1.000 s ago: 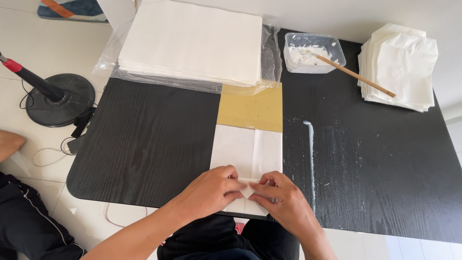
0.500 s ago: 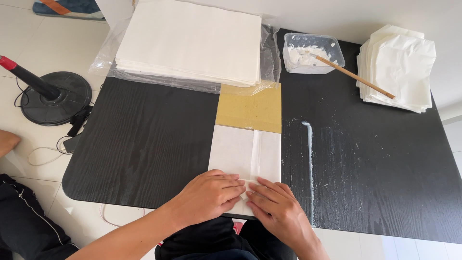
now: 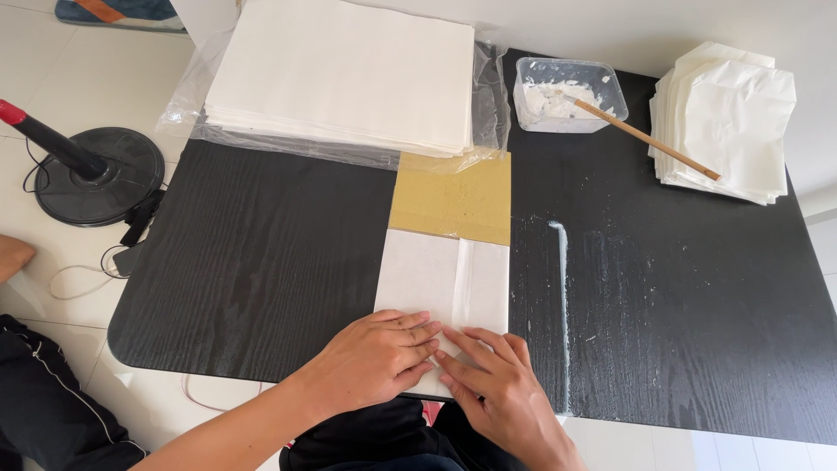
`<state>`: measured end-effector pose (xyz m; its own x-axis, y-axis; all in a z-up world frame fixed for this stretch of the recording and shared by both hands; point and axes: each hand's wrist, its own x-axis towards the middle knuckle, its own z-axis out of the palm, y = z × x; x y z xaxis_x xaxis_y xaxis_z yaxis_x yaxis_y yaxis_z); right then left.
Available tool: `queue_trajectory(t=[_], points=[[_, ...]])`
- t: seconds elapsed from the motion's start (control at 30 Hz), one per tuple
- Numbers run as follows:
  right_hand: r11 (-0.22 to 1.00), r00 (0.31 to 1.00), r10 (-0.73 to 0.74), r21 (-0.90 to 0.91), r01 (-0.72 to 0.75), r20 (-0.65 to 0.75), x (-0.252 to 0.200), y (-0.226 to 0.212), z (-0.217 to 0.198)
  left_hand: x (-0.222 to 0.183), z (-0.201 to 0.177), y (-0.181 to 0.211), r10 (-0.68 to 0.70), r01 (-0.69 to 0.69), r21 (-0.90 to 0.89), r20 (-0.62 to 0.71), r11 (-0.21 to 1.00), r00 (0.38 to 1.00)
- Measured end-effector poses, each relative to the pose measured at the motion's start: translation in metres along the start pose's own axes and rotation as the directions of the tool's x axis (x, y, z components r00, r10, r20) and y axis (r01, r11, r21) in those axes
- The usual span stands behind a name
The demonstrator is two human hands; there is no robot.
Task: Manually folding and gluing the bottom of a paper bag on a work surface.
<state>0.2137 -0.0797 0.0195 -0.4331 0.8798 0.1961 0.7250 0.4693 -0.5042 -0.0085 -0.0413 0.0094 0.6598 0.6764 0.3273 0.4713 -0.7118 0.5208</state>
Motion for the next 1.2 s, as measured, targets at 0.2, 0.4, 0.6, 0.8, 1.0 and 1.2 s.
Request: queue_trajectory(t=[0.2,0.4,0.6,0.8,1.0,1.2], points=[[0.978,0.994,-0.106,-0.178,0.110,0.034,-0.025,0.017,0.024,-0.010,0.002,-0.004,0.087,-0.087,0.056,0.007,0.995,0.996],[0.988,0.988,-0.098,-0.110,0.111,0.119,-0.033,0.018,0.025,-0.015,-0.007,-0.005,0.122,-0.124,0.028,0.064,0.992,0.991],[0.998,1.000,0.001,-0.060,0.000,0.021,-0.032,0.011,0.010,-0.021,-0.013,-0.006,0.091,-0.090,-0.017,0.149,0.996,0.985],[0.992,0.999,0.039,-0.124,-0.036,0.026,-0.038,0.018,0.017,-0.022,-0.006,-0.001,0.058,-0.065,0.060,0.108,0.996,0.992],[0.995,0.999,0.031,-0.099,-0.029,0.019,-0.029,0.016,0.003,-0.011,-0.012,-0.005,-0.003,0.015,-0.139,0.087,0.990,0.996],[0.991,0.995,0.100,-0.084,-0.101,-0.021,-0.007,0.020,-0.015,0.008,0.003,-0.020,-0.074,0.089,-0.095,0.150,0.991,0.986]])
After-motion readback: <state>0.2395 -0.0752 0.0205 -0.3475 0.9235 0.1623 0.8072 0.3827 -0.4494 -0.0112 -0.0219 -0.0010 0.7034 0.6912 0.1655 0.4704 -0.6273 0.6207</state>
